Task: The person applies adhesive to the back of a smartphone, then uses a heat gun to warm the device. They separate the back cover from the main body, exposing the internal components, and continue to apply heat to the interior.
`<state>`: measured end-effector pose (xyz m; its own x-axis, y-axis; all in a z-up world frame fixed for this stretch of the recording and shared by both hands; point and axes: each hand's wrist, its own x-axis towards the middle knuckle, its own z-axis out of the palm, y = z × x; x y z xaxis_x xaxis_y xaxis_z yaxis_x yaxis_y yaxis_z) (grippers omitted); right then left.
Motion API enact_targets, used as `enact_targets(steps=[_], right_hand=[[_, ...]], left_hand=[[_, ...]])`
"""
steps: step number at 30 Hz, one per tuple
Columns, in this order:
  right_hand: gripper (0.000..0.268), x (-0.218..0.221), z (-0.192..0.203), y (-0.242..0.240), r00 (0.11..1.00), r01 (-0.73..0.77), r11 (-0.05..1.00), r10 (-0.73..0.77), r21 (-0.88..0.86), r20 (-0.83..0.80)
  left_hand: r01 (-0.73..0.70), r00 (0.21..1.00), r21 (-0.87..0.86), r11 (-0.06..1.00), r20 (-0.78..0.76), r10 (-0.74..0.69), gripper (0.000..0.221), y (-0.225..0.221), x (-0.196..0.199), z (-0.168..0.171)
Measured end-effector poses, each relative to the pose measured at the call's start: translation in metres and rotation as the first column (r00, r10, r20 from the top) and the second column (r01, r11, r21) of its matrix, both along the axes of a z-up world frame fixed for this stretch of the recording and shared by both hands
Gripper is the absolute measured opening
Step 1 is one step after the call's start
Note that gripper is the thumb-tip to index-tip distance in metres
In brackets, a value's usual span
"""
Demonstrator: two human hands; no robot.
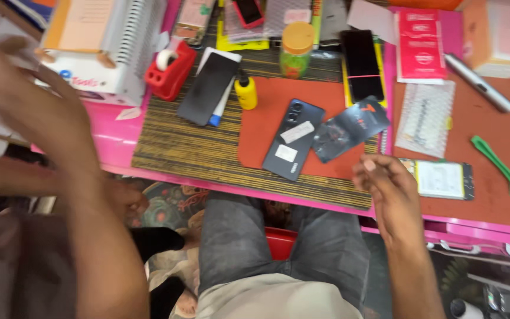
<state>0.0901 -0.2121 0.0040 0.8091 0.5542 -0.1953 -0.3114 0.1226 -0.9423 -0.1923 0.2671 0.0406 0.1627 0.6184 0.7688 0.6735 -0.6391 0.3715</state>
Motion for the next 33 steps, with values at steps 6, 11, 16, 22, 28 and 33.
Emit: enact_targets(steps=[6,11,16,22,28,33], right_hand=[[0.029,0.037,-0.018,0.019,0.969,0.117,0.990,-0.098,-0.072,0.228],[0.039,0.078,-0.009,0.020,0.692,0.378,0.777,0.124,-0.503,0.712],[0.042,0.106,-0.022,0.031,0.876,0.134,0.941,0.034,-0.311,0.482],[0.046,0.105,0.037,0.037,1.000,-0.027,0.963,0.026,0.267,0.007],[0.034,0.086,0.029,0.053,0.978,-0.043,0.991,0.016,0.125,0.206],[0.027,0.064,-0.023,0.050,0.929,-0.011,0.988,0.067,-0.153,0.365]], left_hand=[[0.547,0.755,-0.370,0.751,-0.168,-0.633,0.082,-0.260,0.141,-0.016],[0.334,0.708,-0.613,0.716,-0.338,-0.620,0.111,-0.284,0.182,-0.007],[0.286,0.721,-0.647,0.707,-0.341,-0.604,0.115,-0.271,0.194,-0.014],[0.550,0.735,-0.634,0.544,0.057,-0.676,0.108,-0.228,0.196,-0.042],[0.683,0.621,-0.715,-0.151,0.676,-0.397,0.095,-0.214,0.194,-0.035],[0.709,0.595,-0.672,-0.214,0.732,-0.330,0.094,-0.213,0.191,-0.042]])
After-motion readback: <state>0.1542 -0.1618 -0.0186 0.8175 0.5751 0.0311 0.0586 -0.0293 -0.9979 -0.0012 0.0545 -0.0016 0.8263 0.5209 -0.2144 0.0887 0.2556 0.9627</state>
